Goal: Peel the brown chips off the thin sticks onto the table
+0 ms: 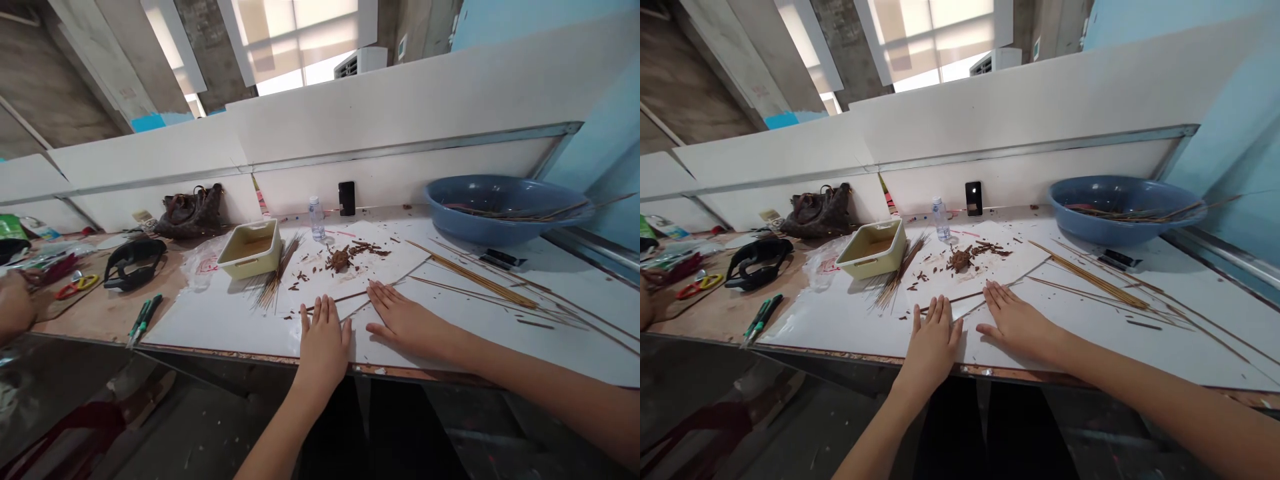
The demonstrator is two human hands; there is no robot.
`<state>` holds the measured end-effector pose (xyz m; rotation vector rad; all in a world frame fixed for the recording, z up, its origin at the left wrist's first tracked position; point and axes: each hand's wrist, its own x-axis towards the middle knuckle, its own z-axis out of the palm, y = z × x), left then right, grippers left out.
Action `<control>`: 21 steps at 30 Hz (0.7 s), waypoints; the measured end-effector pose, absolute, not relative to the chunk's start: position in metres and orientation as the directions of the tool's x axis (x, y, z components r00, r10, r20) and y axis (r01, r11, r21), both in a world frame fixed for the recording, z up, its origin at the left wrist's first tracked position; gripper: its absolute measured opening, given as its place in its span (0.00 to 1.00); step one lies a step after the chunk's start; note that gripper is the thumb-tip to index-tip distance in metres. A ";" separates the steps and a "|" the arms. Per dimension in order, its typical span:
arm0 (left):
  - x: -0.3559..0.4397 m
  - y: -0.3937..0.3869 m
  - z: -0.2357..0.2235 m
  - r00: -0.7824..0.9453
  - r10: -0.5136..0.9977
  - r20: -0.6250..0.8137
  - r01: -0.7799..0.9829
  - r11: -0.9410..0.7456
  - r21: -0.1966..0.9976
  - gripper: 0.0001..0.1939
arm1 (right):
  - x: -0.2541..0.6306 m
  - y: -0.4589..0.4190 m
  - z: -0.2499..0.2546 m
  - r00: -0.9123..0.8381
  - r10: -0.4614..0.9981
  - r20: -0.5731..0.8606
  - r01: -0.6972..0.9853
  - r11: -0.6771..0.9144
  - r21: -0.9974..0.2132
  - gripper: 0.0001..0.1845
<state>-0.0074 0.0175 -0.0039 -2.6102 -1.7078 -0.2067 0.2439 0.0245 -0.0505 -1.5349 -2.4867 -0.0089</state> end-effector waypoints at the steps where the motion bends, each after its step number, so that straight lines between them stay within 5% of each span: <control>1: -0.008 0.017 -0.004 0.393 0.914 0.104 0.914 -0.401 0.066 0.35 | 0.245 0.025 -0.052 -0.434 0.881 0.190 0.884 0.457 -0.101 0.53; 8: 0.001 0.056 0.009 0.340 0.938 0.066 0.935 -0.345 0.083 0.34 | 0.241 0.067 -0.025 -0.415 0.900 0.134 0.896 0.430 -0.112 0.47; 21: -0.010 0.007 -0.002 0.371 0.922 0.111 0.923 -0.379 0.059 0.34 | 0.256 0.017 -0.046 -0.437 0.882 0.175 0.892 0.450 -0.045 0.51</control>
